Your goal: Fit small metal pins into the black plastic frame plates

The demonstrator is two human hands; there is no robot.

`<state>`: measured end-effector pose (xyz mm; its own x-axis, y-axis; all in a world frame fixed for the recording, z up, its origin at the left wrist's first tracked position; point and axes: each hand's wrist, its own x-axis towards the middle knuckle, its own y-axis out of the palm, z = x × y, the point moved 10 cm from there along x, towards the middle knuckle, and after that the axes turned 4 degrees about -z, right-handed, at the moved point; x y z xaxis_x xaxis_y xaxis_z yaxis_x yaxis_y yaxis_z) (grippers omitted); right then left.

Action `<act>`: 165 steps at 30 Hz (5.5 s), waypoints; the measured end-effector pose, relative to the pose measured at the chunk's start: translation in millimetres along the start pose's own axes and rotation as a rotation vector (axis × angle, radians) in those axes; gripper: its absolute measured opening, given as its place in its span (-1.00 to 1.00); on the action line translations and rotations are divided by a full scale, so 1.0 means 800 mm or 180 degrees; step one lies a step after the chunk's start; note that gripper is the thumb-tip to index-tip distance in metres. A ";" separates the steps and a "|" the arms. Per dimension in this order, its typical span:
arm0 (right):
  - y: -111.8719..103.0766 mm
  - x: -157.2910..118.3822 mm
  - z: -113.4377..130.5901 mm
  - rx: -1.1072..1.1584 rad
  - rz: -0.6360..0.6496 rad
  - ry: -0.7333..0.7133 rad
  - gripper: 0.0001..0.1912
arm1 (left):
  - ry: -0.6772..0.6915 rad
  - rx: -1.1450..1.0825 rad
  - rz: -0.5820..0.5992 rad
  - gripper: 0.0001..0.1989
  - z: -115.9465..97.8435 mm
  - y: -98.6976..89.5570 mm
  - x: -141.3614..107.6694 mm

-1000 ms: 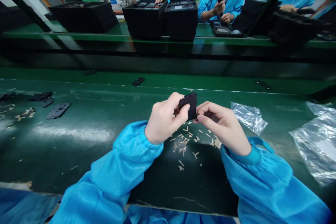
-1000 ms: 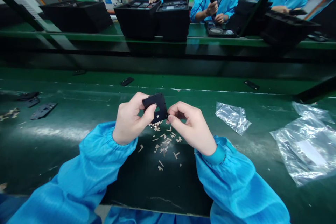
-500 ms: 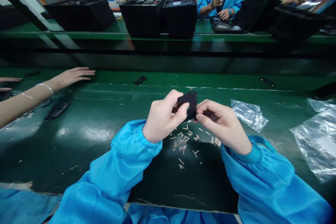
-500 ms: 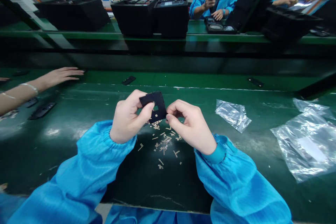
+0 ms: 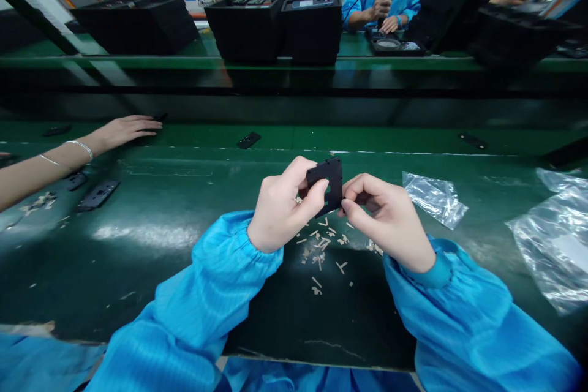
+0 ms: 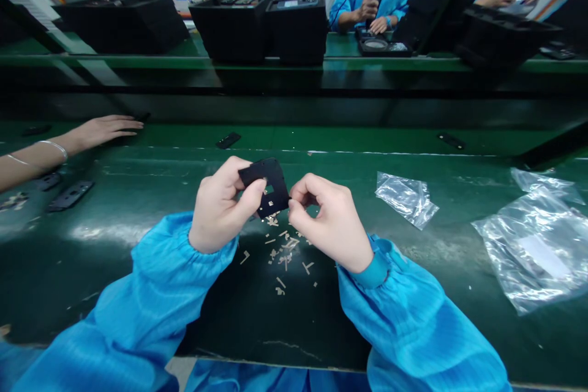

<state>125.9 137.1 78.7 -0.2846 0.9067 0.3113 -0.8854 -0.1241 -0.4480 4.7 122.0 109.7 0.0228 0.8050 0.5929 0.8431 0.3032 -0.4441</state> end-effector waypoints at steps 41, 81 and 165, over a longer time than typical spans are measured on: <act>0.005 -0.015 0.042 0.0261 0.0219 -0.0214 -0.84 | -0.0290 -0.2395 0.0735 -0.76 0.048 0.032 -0.007; 0.025 -0.018 0.017 0.2021 0.0598 0.0154 -0.83 | -0.1457 -0.3610 0.0941 -0.81 0.041 0.070 -0.019; 0.005 0.134 -0.196 -0.3244 0.1149 0.0714 -0.70 | -0.1942 0.0904 0.0957 -0.68 0.284 0.121 0.106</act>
<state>149.6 297.4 -21.0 -0.3008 0.9494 -0.0899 -0.0163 -0.0994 -0.9949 -34.1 335.3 -35.9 -0.1416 0.9896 -0.0244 0.6741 0.0784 -0.7345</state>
